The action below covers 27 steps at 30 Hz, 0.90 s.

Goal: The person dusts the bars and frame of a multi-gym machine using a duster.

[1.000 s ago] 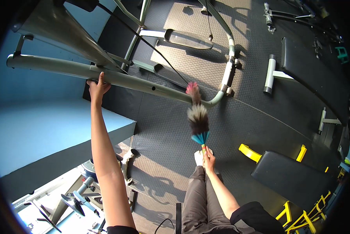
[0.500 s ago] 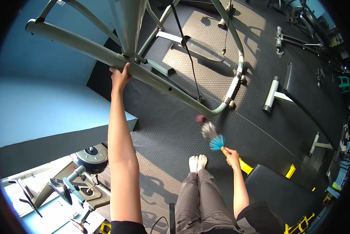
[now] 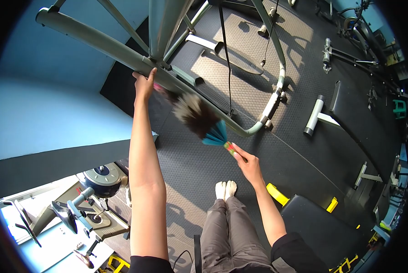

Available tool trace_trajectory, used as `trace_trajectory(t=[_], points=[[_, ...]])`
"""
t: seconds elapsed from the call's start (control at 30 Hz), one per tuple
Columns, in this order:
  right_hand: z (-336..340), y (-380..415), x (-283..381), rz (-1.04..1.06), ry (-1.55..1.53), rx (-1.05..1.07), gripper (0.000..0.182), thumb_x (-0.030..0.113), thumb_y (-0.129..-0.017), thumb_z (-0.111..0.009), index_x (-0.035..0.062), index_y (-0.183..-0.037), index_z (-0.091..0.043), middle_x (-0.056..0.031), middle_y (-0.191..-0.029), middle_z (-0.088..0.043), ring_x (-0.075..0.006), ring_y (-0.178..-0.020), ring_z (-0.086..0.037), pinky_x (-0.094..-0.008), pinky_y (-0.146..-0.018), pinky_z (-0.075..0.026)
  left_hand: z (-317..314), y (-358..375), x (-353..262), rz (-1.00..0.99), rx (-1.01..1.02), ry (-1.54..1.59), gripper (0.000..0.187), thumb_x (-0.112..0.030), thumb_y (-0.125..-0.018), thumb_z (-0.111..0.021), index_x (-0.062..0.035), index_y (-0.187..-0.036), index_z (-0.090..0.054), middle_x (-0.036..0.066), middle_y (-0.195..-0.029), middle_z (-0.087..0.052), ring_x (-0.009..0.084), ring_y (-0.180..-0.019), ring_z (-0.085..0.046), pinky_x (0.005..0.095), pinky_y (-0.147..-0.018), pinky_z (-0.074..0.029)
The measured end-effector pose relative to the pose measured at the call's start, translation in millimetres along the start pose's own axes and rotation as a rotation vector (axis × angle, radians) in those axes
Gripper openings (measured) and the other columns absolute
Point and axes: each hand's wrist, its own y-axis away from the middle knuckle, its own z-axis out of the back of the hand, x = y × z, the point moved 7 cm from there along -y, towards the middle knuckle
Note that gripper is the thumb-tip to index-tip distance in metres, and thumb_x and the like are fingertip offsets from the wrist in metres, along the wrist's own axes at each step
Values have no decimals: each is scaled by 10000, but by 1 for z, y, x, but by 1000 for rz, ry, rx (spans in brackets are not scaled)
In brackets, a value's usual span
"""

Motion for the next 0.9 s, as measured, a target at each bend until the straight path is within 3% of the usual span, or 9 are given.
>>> trace_trajectory(t=[0.1,0.2,0.27,0.4,0.53,0.6,0.7,0.87,0.9], points=[[39,22,-84,-196,137,-79,324,221,-831,-586,145,-1145,-569,-4,-598,-504,-40,-501,-396,-220,-450,-358,1,3,-3,86,83,54,689,-457,-787,-581,83,-1061,-254,334,-933,-548,420,-930,-560,403,-778,-452],[75,33,-140,-279,398,-122,297,229,-819,-592,119,-1095,-599,-82,-655,-609,-119,-533,-549,-273,-508,-436,0,3,-2,103,95,85,687,-452,-786,-583,74,-1070,-245,350,-961,-532,429,-956,-545,413,-794,-445],[82,28,-149,-261,562,-143,254,212,-824,-561,108,-1050,-611,-186,-938,-602,-337,-876,-586,-374,-717,-485,-1,0,1,85,72,97,684,-451,-786,-584,71,-1070,-245,348,-955,-534,430,-950,-547,414,-790,-446],[46,-7,-35,-112,522,-74,249,200,-818,-562,97,-1038,-616,-210,-877,-598,-363,-821,-579,-407,-685,-483,0,1,3,44,34,123,670,-450,-779,-590,62,-1067,-265,335,-986,-529,434,-973,-530,418,-816,-429],[19,-25,89,58,278,-41,269,193,-829,-569,102,-1080,-600,-157,-747,-639,-129,-562,-569,-291,-533,-436,2,0,15,182,88,41,795,-562,-726,-578,20,-1174,-277,250,-1269,-364,380,-1224,-306,630,-898,-248],[8,-29,113,-26,61,55,285,187,-829,-576,115,-1105,-588,-41,-621,-578,-27,-527,-410,-231,-473,-357,4,4,13,207,99,7,892,-622,-702,-554,1,-1250,-227,251,-1370,-205,381,-1300,-140,663,-931,-159],[20,-29,103,-86,71,18,290,184,-819,-590,120,-1102,-592,19,-596,-485,-28,-513,-339,-215,-447,-318,6,3,18,185,81,5,889,-640,-686,-553,-58,-1267,-214,288,-1382,-128,386,-1309,-106,668,-939,-106],[24,2,79,-146,525,-108,277,200,-798,-600,107,-1058,-622,-64,-636,-608,-99,-522,-537,-246,-506,-413,0,2,28,178,52,181,822,-646,-673,-564,-85,-1199,-274,305,-1379,-93,409,-1307,-65,682,-929,-66],[15,10,78,-211,615,-129,271,233,-796,-591,136,-1047,-625,-110,-757,-615,-212,-672,-571,-314,-599,-443,1,2,29,183,75,181,821,-645,-674,-564,-84,-1198,-274,308,-1378,-84,415,-1305,-59,686,-926,-54]])
